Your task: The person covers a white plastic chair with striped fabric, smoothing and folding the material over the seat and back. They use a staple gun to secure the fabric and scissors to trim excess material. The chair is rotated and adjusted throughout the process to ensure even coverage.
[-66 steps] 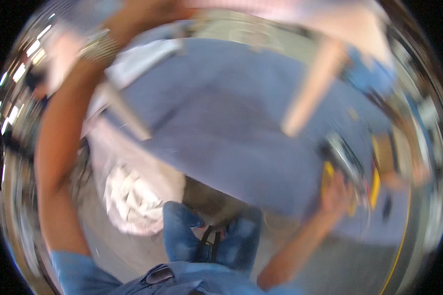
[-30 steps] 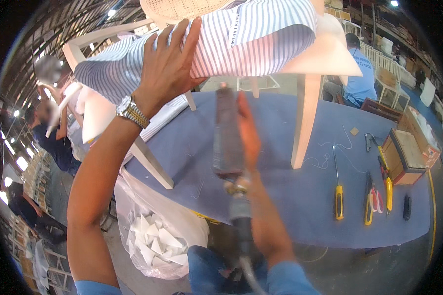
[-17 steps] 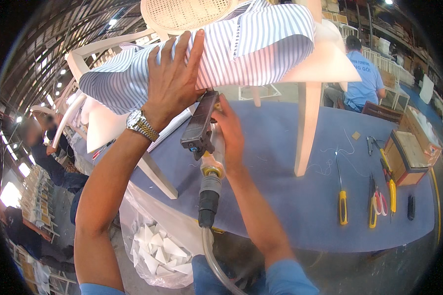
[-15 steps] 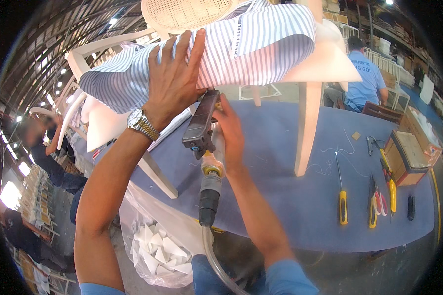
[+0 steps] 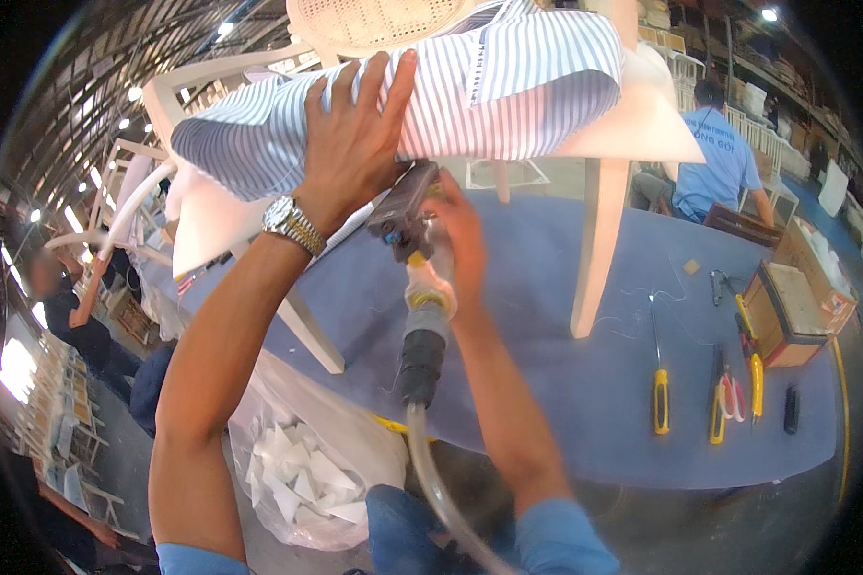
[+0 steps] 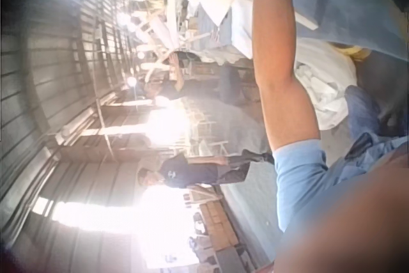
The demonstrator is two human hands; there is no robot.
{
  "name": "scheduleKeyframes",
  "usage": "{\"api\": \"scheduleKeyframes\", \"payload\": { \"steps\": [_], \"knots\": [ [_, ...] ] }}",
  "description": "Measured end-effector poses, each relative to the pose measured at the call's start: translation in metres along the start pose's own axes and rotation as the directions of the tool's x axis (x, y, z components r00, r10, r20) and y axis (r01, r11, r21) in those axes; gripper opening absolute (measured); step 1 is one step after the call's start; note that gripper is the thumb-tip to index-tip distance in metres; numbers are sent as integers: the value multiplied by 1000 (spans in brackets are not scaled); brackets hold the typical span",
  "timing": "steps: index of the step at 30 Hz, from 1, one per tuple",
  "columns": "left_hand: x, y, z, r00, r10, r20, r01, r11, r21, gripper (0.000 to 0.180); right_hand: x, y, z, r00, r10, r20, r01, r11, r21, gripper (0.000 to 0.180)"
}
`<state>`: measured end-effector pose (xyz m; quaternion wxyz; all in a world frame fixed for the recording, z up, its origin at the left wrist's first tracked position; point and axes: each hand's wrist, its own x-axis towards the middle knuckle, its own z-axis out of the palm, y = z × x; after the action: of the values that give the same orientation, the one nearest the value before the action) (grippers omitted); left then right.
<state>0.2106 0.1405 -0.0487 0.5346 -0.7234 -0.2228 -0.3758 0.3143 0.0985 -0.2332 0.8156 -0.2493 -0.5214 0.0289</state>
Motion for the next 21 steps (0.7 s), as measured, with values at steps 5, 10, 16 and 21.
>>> {"api": "scheduleKeyframes", "payload": {
  "steps": [5, 10, 16, 21],
  "knots": [
    [-3, 2, -3, 998, -56, 16, 57, 993, -100, 102, -57, -37, -52, 996, -62, 60, 86, 734, -673, 39],
    [-1, 1, -17, 997, -63, 41, 66, 995, -78, 104, -145, -82, -112, 775, 368, -514, -449, 893, -37, 42],
    [-1, -3, -23, 996, -63, 58, 75, 969, -237, 111, -154, -88, -168, 369, 551, -749, -666, 718, 201, 43],
    [4, -4, -32, 984, -111, 140, 157, 912, -379, 103, -150, -73, -183, 252, 616, -747, -710, 642, 290, 55]
  ]
}}
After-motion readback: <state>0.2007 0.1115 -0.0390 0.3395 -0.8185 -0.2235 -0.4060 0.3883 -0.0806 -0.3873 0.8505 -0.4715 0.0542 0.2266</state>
